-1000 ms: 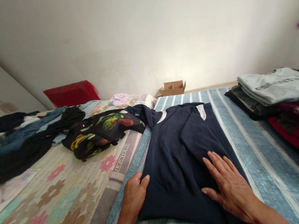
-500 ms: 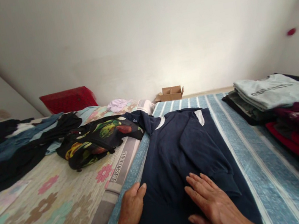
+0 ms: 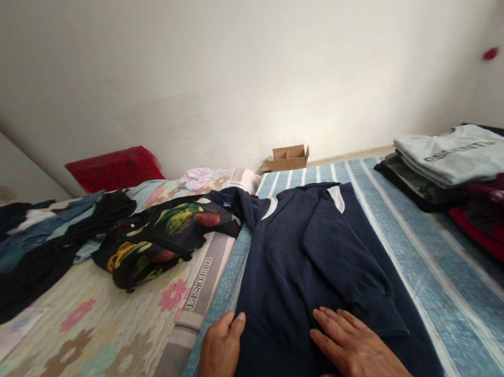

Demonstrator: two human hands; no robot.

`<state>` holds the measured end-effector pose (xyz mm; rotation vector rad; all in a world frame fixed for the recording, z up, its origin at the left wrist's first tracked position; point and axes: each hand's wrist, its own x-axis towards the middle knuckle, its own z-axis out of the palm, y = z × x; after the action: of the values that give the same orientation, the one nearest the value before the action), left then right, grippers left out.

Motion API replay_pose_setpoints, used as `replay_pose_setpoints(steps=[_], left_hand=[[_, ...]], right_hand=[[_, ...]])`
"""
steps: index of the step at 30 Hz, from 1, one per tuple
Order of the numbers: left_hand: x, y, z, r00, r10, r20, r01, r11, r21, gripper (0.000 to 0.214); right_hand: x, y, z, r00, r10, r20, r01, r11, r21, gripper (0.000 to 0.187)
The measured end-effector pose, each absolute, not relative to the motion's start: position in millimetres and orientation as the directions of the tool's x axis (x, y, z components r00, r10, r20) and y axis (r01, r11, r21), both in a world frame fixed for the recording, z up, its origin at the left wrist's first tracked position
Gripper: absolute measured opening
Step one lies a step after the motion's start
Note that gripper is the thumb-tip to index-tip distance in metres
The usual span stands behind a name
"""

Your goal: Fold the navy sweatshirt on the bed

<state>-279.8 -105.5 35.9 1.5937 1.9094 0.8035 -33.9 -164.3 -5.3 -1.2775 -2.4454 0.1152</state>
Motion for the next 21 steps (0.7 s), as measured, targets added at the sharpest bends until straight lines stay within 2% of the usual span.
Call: replay_pose_setpoints(steps=[8,11,14,18,21], left_hand=[[-282.0,-63.6,30.4,-0.109,0.992,-0.055,0.698,0.116,0.707,0.029],[-276.6,-21.1,32.2,-0.135,0.981,-0.14,0.61,0.194,0.768,0.025],[-265.4,25.0,34.6,-0.178,0.96,-0.216,0.588,0.28,0.759,0.022],[-246.3,76.6,32.4,-0.219,0.963,-0.155,0.625,0.261,0.736,0.019],[-236.4,104.3,27.9,-0.261,0.96,-0.097,0.651,0.25,0.717,0.017]], right_hand=[[-35.1,-161.1,-20.2,-0.519,0.745,0.419,0.774,0.618,-0.14,0.054],[-36.1,-159.7,-24.1,-0.511,0.714,0.479,0.779,0.62,-0.093,0.054],[-38.8,-158.7,-29.0,-0.492,0.686,0.536,0.792,0.609,-0.052,0.054],[-38.3,-153.7,-36.9,-0.504,0.624,0.598,0.791,0.612,0.028,0.056],[-31.1,-145.8,-43.0,-0.568,0.531,0.629,0.745,0.657,0.118,0.055]])
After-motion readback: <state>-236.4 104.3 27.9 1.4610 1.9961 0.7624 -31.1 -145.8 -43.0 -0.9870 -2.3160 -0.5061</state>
